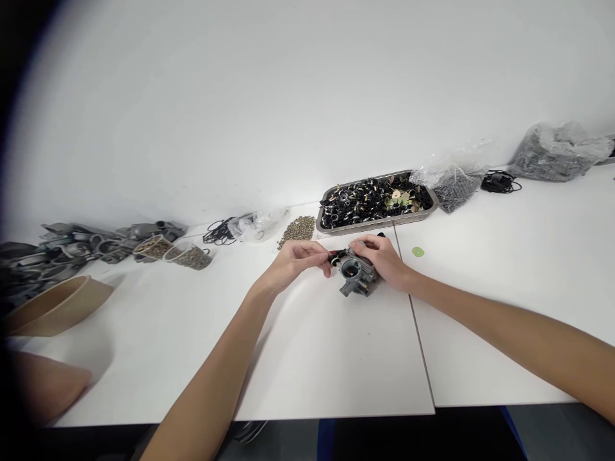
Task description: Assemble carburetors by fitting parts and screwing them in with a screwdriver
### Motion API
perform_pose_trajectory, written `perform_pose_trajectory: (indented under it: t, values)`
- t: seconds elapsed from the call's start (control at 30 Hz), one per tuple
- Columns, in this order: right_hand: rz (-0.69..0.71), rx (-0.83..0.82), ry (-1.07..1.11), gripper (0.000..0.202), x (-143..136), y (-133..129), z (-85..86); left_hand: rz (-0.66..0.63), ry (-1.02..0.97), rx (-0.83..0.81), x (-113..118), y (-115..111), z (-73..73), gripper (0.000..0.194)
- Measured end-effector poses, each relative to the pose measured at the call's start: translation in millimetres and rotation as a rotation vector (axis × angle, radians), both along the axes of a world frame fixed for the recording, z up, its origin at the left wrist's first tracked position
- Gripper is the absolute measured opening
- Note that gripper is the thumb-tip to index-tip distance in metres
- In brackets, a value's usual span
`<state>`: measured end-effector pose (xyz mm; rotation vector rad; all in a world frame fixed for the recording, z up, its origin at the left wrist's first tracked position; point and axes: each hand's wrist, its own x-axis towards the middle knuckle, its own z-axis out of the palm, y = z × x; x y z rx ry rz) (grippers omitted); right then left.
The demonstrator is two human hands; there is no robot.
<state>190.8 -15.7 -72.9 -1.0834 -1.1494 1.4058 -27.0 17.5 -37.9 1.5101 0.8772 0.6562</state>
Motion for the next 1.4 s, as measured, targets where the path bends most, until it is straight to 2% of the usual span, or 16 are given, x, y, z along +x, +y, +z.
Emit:
perform_pose_trajectory:
  t: [0.37,0.77,0.9,1.1,1.4]
  values:
    - [0.009,0.013,-0.001,0.039,-1,2,-2.0,0.002,-0.014,-0.011,5,-1,-3.2,0.031]
    - [0.014,0.029,-0.025,0.039,-1,3,-2.6,-0.050,-0.064,-0.077,10,-4,-6.2,0.032]
    - [0.101,0.012,-0.043,0.041,3,4,0.4,-0.076,-0.065,-0.091,10,-7,-2.1,0.031]
    - [0.415,-0.048,-0.089,0.049,12,10,10.9,-0.187,-0.002,-0.138,10,-13,5.3,0.025]
    - [0.465,-0.035,-0.092,0.047,11,9,17.3,-0.339,-0.032,-0.148,6,-11,2.1,0.020]
